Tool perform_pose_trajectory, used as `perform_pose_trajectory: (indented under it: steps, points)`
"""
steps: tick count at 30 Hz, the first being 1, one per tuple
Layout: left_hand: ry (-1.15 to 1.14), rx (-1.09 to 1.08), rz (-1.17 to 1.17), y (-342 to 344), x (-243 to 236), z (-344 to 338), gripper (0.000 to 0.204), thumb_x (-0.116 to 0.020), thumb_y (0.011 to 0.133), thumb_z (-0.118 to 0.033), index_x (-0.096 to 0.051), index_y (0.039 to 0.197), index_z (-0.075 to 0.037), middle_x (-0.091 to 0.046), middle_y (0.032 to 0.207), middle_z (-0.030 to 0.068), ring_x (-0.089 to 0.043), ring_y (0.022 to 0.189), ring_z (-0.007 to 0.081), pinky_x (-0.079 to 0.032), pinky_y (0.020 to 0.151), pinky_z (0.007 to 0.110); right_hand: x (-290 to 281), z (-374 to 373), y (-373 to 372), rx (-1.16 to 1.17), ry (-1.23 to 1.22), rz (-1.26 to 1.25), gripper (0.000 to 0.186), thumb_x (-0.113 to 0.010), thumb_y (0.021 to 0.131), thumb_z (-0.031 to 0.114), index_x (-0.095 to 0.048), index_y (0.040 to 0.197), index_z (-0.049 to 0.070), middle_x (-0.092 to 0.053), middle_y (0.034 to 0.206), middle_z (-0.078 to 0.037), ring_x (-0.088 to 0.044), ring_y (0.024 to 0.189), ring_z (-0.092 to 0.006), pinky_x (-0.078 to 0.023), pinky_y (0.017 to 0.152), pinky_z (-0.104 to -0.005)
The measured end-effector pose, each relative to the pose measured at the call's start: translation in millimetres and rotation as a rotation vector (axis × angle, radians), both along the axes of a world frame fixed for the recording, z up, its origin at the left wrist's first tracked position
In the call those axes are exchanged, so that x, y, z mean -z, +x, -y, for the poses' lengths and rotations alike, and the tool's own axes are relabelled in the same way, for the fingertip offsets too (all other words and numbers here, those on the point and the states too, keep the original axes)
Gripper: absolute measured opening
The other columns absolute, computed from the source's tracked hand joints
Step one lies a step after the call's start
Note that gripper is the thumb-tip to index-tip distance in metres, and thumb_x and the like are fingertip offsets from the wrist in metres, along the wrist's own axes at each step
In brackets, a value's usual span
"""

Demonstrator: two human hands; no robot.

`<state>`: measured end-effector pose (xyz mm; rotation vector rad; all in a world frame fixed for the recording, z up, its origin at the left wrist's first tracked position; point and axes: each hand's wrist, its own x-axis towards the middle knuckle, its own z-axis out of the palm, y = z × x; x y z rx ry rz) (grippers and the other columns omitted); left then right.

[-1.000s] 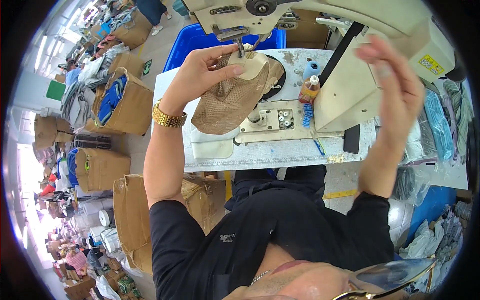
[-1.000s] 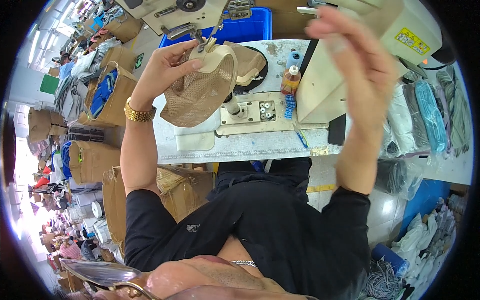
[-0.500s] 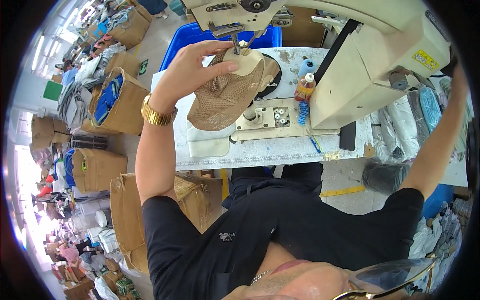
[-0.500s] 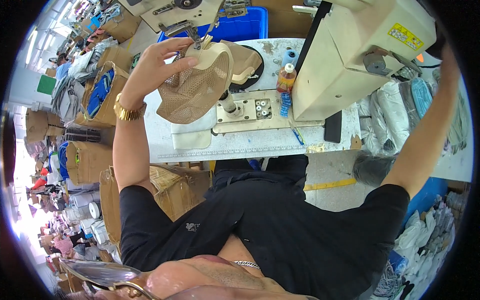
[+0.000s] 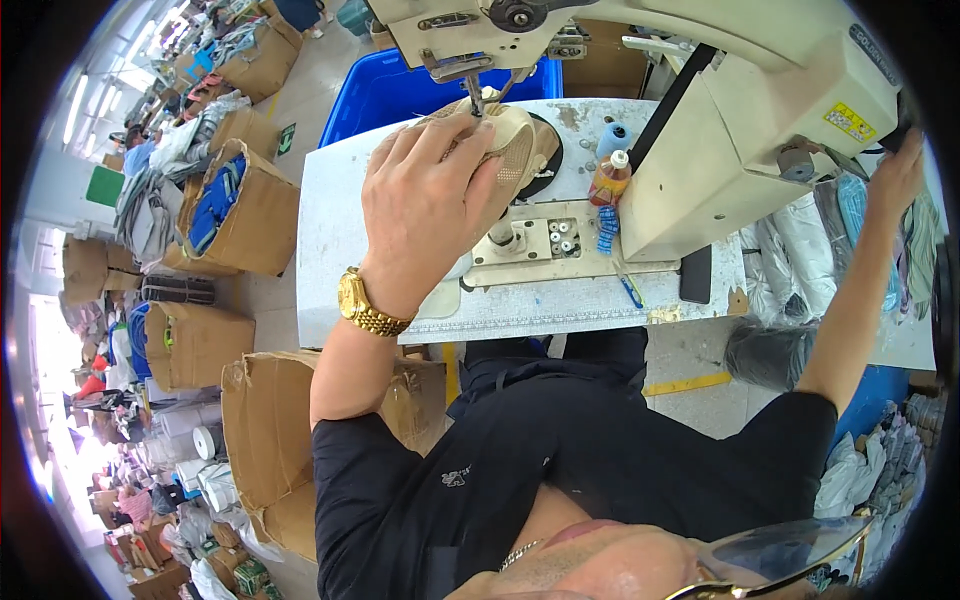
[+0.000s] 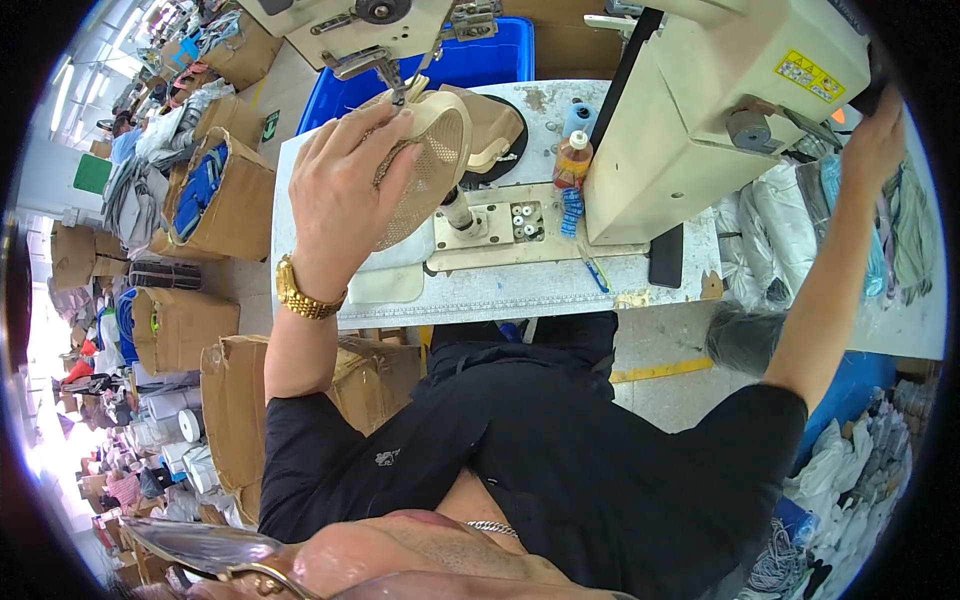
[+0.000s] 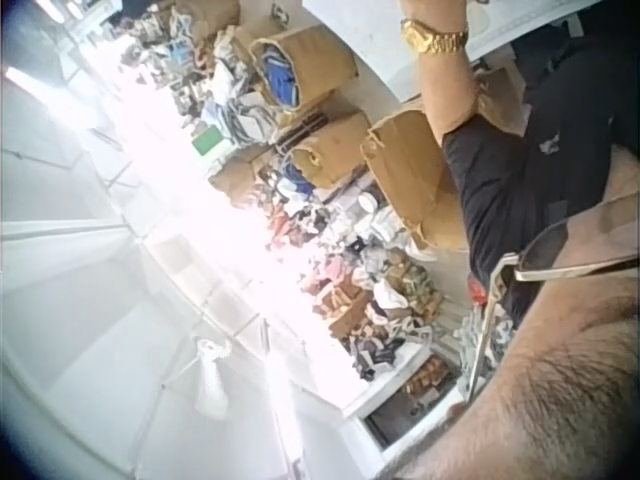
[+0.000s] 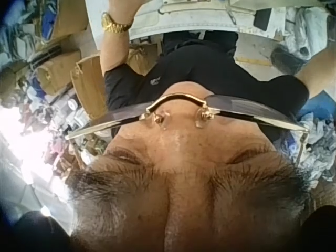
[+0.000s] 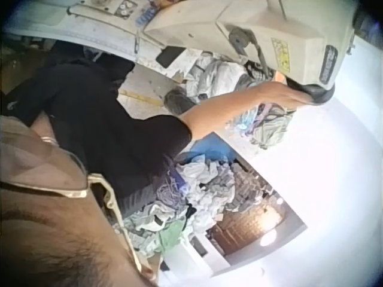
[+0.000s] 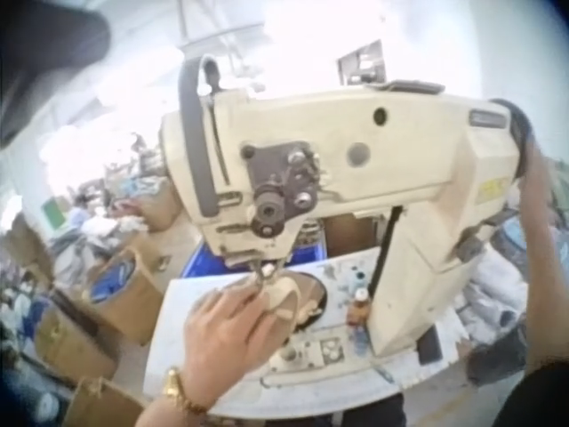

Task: Sewing together mesh and fabric components using an industrial sewing machine.

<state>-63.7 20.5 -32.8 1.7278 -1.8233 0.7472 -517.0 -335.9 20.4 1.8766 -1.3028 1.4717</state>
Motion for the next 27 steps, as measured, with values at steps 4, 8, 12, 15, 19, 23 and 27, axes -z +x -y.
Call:
perform_pose_trajectory:
  steps: [4,8,12,15,19,23,27]
  points:
    - [-0.085,0.024,0.017,2.7,6.1,3.0,0.025,-0.074,0.075,-0.020,-0.070,0.098,-0.010,-0.065,0.102,0.0017,-0.063,0.092,0.0223,-0.049,0.086,0.039,58.9,-126.6,72.0,-0.535,0.022,0.790,0.040,-0.043,0.101,0.025,-0.055,0.124,-0.005,-0.061,0.123,-0.017,-0.057,0.115,-0.0278,-0.046,0.097,-0.0408]
    - [-0.090,0.003,0.067,2.9,5.1,4.6,0.024,-0.076,0.073,-0.017,-0.070,0.095,-0.010,-0.065,0.098,0.0017,-0.063,0.092,0.0220,-0.049,0.085,0.037,145.3,-222.8,147.4,-1.318,0.451,0.698,0.042,-0.051,0.095,0.023,-0.054,0.128,-0.002,-0.060,0.124,-0.021,-0.058,0.116,-0.0285,-0.043,0.102,-0.0413]
    - [-0.068,0.127,0.043,17.5,-3.8,4.1,0.021,-0.073,0.074,-0.008,-0.070,0.094,-0.009,-0.066,0.094,0.0022,-0.063,0.088,0.0215,-0.052,0.078,0.035,144.1,-224.0,300.0,-1.344,0.932,0.650,0.050,-0.067,0.092,0.026,-0.053,0.129,-0.003,-0.061,0.122,-0.014,-0.059,0.112,-0.0190,-0.043,0.101,-0.0347]
    - [-0.033,0.215,-0.007,20.8,-5.7,7.4,0.022,-0.072,0.074,-0.005,-0.070,0.096,-0.008,-0.066,0.094,0.0025,-0.064,0.085,0.0216,-0.053,0.075,0.034,145.3,-215.9,329.6,-1.655,1.246,0.814,0.042,-0.067,0.092,0.027,-0.060,0.121,-0.002,-0.066,0.113,-0.009,-0.060,0.105,-0.0140,-0.046,0.094,-0.0298]
    - [-0.009,0.211,-0.011,22.5,-6.9,5.5,0.024,-0.071,0.074,-0.003,-0.070,0.097,-0.008,-0.067,0.095,0.0037,-0.064,0.085,0.0227,-0.053,0.075,0.034,132.0,-221.6,348.6,-2.022,1.533,1.063,0.031,-0.068,0.092,0.024,-0.067,0.112,0.000,-0.069,0.103,-0.004,-0.063,0.095,-0.0094,-0.050,0.082,-0.0255]
    - [-0.014,0.209,-0.024,27.9,-3.9,4.0,0.026,-0.070,0.073,-0.001,-0.070,0.098,-0.008,-0.067,0.096,0.0046,-0.065,0.086,0.0236,-0.054,0.075,0.034,120.9,-229.1,348.7,-1.989,1.577,1.129,0.030,-0.068,0.090,0.018,-0.066,0.112,-0.001,-0.070,0.102,-0.004,-0.065,0.089,-0.0086,-0.050,0.081,-0.0242]
    - [-0.070,0.241,0.029,27.8,-1.9,7.2,0.028,-0.071,0.070,0.000,-0.072,0.097,-0.007,-0.067,0.099,0.0053,-0.066,0.091,0.0235,-0.055,0.076,0.034,119.5,-217.8,350.0,-1.973,1.464,1.030,0.026,-0.068,0.087,0.011,-0.067,0.110,-0.001,-0.070,0.099,-0.004,-0.064,0.087,-0.0072,-0.051,0.079,-0.0229]
